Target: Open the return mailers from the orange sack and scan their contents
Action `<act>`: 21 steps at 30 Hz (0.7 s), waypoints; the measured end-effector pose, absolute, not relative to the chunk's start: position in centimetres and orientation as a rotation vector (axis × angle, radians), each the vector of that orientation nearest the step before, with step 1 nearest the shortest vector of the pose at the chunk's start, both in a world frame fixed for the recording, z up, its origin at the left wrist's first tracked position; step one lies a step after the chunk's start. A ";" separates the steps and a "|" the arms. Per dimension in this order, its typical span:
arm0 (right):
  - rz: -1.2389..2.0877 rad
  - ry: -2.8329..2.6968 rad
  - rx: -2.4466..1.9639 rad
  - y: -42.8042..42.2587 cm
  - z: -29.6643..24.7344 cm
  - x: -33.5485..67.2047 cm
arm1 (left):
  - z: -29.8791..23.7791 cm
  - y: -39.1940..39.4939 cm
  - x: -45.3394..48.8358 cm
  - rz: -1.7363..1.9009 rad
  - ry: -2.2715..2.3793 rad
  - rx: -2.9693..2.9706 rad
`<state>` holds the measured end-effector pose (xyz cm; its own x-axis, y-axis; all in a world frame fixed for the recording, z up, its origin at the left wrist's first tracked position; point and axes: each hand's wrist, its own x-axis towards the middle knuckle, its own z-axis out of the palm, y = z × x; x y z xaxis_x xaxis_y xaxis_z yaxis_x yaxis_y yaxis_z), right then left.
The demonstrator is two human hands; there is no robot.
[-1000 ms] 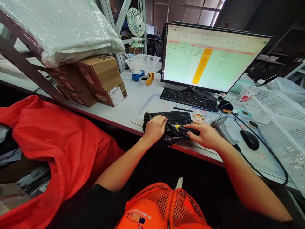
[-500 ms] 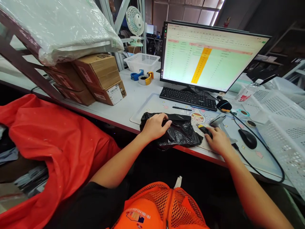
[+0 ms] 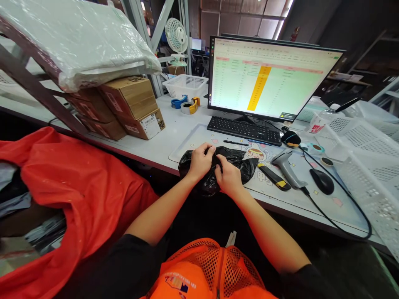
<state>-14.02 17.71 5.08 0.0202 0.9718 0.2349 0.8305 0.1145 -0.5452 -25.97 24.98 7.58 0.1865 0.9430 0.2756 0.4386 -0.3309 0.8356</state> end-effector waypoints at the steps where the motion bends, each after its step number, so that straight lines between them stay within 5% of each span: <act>1: 0.336 -1.853 -1.784 17.9 5.3 -14.0 | 7.5 24.9 -26.0 1.100 1.327 1.905; 6: 0.226 -2.011 -1.839 16.5 7.4 -13.7 | 7.3 27.0 -26.2 1.001 1.475 2.293; 12: 0.192 -2.295 -1.424 7.5 7.2 -12.8 | 9.0 36.7 -32.3 0.852 2.049 2.046; 18: 0.213 -2.233 -1.541 3.2 5.8 -7.1 | 6.7 38.6 -33.6 0.686 1.995 2.050; 21: 0.285 -2.073 -1.747 3.7 5.1 -4.9 | 6.3 35.5 -31.4 0.892 1.794 2.296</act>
<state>-4.92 3.69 5.07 -0.1286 0.9755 0.1785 0.8910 0.1927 -0.4111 -31.38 35.49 6.30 0.1377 0.9128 0.3845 0.8576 -0.3041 0.4148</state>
